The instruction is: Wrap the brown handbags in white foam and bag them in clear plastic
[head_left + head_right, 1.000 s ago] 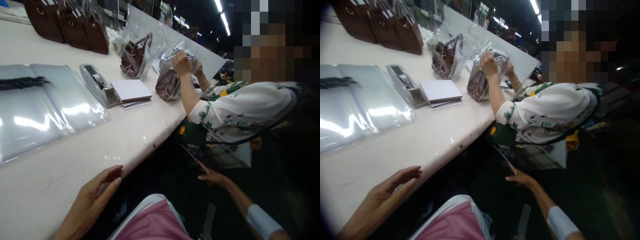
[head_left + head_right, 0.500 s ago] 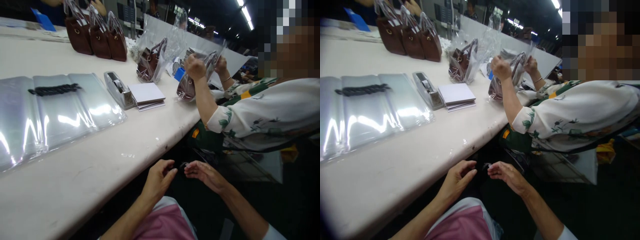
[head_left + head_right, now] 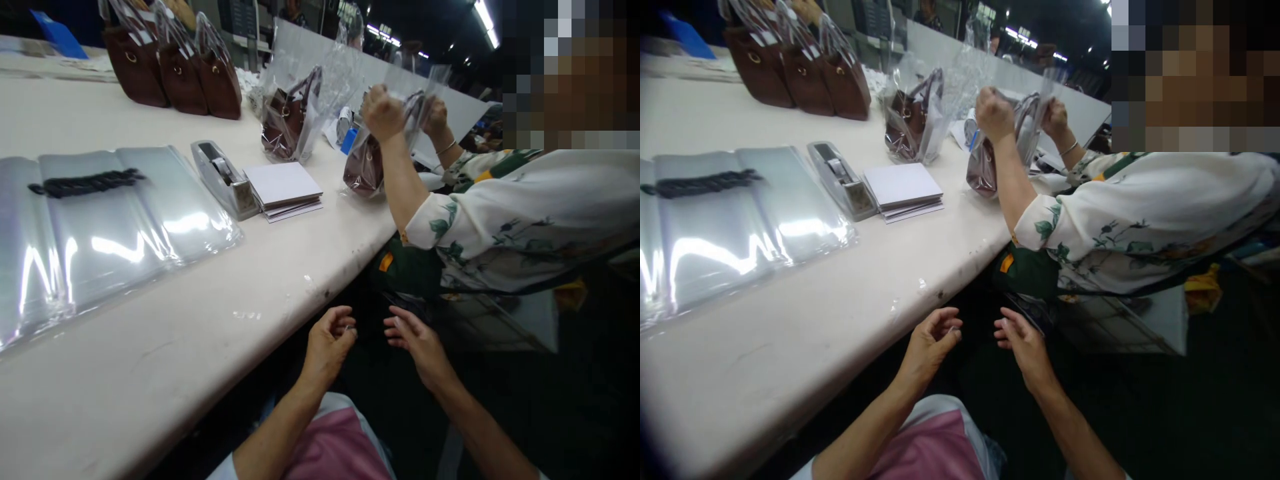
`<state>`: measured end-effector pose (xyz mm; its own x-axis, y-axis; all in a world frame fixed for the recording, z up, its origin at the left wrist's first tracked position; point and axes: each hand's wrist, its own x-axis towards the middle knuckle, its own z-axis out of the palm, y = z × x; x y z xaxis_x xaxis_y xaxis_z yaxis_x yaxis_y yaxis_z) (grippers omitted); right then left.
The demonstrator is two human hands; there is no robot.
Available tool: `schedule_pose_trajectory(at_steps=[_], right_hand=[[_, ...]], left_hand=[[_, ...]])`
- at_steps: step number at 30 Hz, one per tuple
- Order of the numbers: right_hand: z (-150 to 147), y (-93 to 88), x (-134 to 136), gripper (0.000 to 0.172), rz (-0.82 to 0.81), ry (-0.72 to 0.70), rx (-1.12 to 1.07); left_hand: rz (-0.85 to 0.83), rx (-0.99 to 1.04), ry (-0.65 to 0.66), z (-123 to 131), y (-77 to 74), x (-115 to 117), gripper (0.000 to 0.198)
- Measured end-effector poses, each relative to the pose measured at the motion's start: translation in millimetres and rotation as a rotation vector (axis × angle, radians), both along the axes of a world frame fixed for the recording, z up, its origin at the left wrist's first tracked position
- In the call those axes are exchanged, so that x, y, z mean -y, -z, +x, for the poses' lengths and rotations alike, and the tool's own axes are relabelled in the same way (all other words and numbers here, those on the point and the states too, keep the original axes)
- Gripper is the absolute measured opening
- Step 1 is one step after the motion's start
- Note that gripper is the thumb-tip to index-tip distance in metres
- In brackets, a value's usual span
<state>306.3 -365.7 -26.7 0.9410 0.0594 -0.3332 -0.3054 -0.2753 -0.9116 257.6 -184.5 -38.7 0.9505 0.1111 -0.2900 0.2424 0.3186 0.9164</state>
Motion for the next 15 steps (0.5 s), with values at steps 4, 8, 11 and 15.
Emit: schedule_pose_trajectory(at_steps=[4,8,11,15], right_hand=[[-17.1,-8.8,2.9,0.036,-0.233,-0.041,0.358],[-39.2,-20.1,-15.7,0.029,-0.427,-0.179,0.791],[-42.8,-16.0,-14.0,0.044,-0.491,-0.388,1.143],[-30.5,3.4,39.3,0.026,-0.837,-0.393,0.875]], left_hand=[[-0.160,-0.034,0.036,3.4,-5.2,3.1,0.052],[-0.203,-0.071,0.044,5.4,-2.1,10.7,0.043],[-0.158,-0.084,0.028,7.8,3.3,17.0,0.032],[-0.131,-0.104,0.127,12.0,8.1,23.5,0.030]])
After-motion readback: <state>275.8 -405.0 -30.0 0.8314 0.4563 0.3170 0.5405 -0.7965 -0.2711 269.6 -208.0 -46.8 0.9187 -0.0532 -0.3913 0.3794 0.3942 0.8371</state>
